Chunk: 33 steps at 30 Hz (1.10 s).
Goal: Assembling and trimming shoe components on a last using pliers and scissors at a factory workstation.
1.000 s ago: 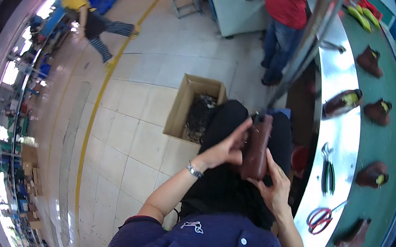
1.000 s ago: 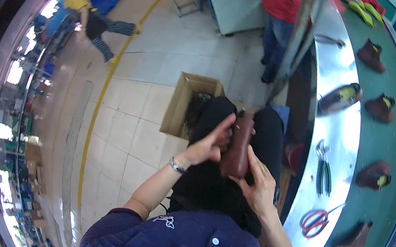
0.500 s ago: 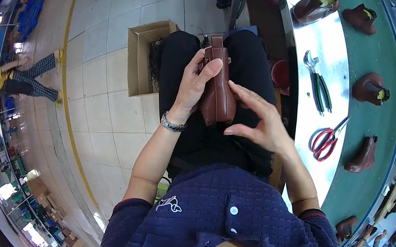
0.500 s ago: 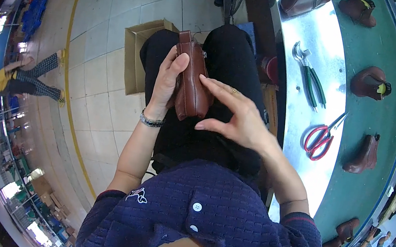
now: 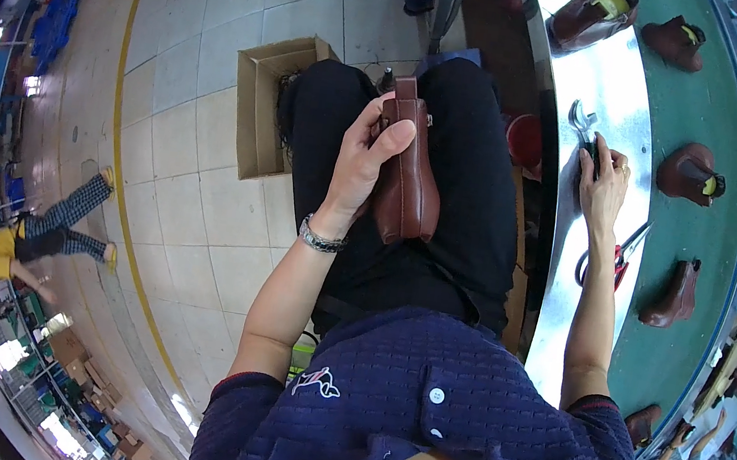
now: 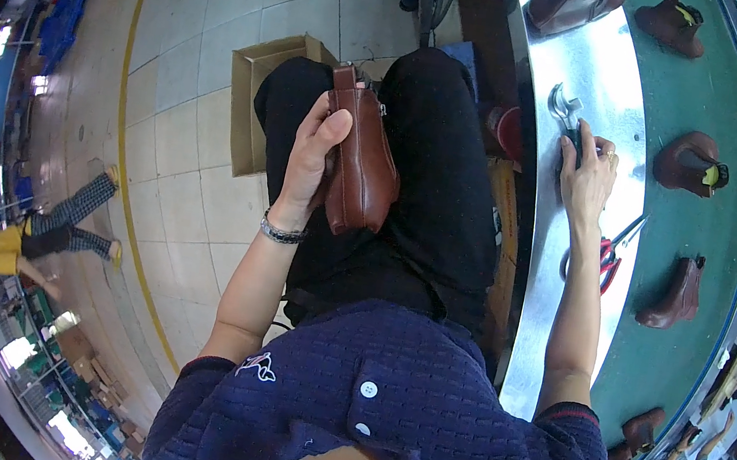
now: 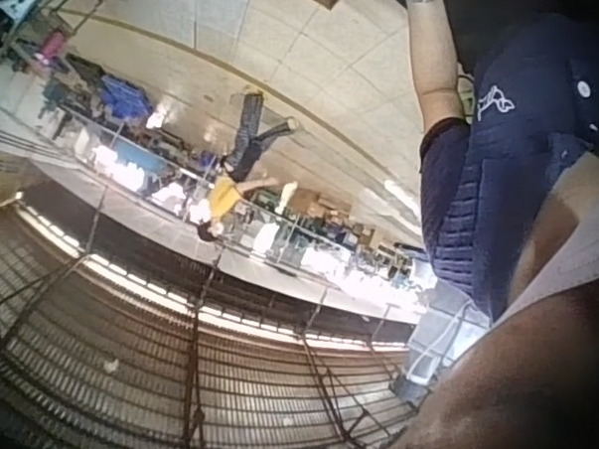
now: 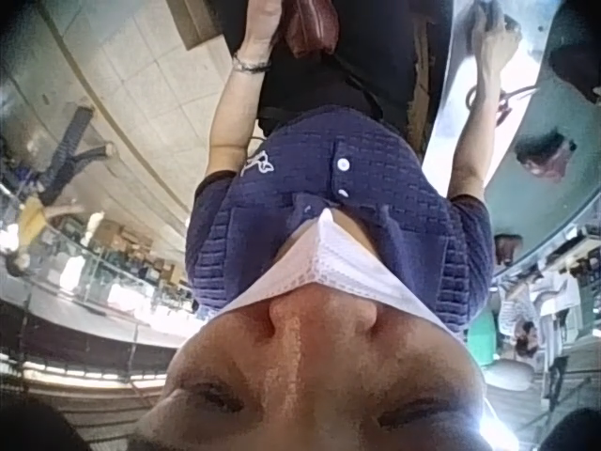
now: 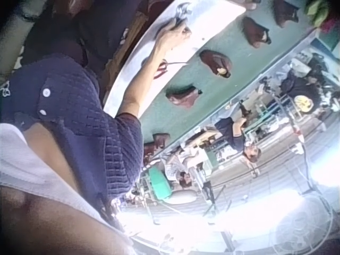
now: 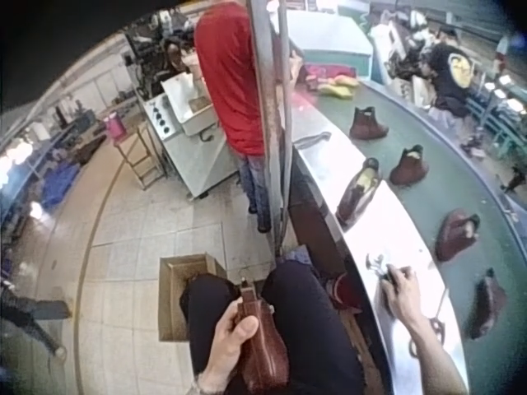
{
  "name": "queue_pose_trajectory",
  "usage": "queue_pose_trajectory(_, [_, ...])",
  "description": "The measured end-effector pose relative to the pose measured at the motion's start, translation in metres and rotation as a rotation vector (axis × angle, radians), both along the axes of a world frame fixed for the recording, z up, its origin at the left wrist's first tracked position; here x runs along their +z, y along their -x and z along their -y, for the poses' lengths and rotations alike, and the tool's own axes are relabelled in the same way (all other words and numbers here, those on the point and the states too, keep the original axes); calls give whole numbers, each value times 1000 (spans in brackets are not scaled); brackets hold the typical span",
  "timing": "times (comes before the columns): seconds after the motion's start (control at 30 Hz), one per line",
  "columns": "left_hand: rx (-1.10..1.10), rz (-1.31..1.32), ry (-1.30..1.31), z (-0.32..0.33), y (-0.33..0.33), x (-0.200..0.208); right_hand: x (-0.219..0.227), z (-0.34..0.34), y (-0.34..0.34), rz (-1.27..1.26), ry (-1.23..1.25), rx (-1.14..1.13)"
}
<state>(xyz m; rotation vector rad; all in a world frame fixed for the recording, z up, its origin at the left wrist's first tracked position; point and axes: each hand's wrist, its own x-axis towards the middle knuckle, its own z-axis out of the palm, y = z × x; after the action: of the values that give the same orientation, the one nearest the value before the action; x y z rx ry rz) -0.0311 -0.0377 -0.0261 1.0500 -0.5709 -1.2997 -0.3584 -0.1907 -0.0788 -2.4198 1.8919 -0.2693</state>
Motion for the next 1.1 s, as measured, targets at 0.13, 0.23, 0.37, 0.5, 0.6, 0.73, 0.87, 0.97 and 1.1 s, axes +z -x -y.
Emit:
queue_pose_trajectory(0.13, [2, 12, -11, 3, -1, 1, 26, -7, -15, 475, -446, -143])
queue_pose_trajectory(0.23, [9, 40, -15, 4, 0, 8, 69, -39, -42, 920, -951, 48])
queue_pose_trajectory(0.37, [7, 71, -13, 3, 0, 8, 99, -72, -88, 1033, -1431, 326])
queue_pose_trajectory(0.5, [3, 64, -25, -1, 5, 5, 102, -77, -108, 865, -1560, 392])
queue_pose_trajectory(0.6, [3, 152, -41, -6, 11, 3, 109, -72, -113, 739, -1538, 453])
queue_pose_trajectory(0.73, [60, 305, -64, -15, 15, 0, 120, -66, -121, 576, -1504, 559])
queue_pose_trajectory(0.87, [76, 297, -63, -18, 14, 1, 129, -75, -125, 538, -1347, 611])
queue_pose_trajectory(0.97, [89, 291, -78, -16, 15, 5, 137, -74, -128, 442, -1082, 738])
queue_pose_trajectory(1.1, [73, 220, -79, -16, 7, 2, 152, -77, -142, 243, -907, 771])
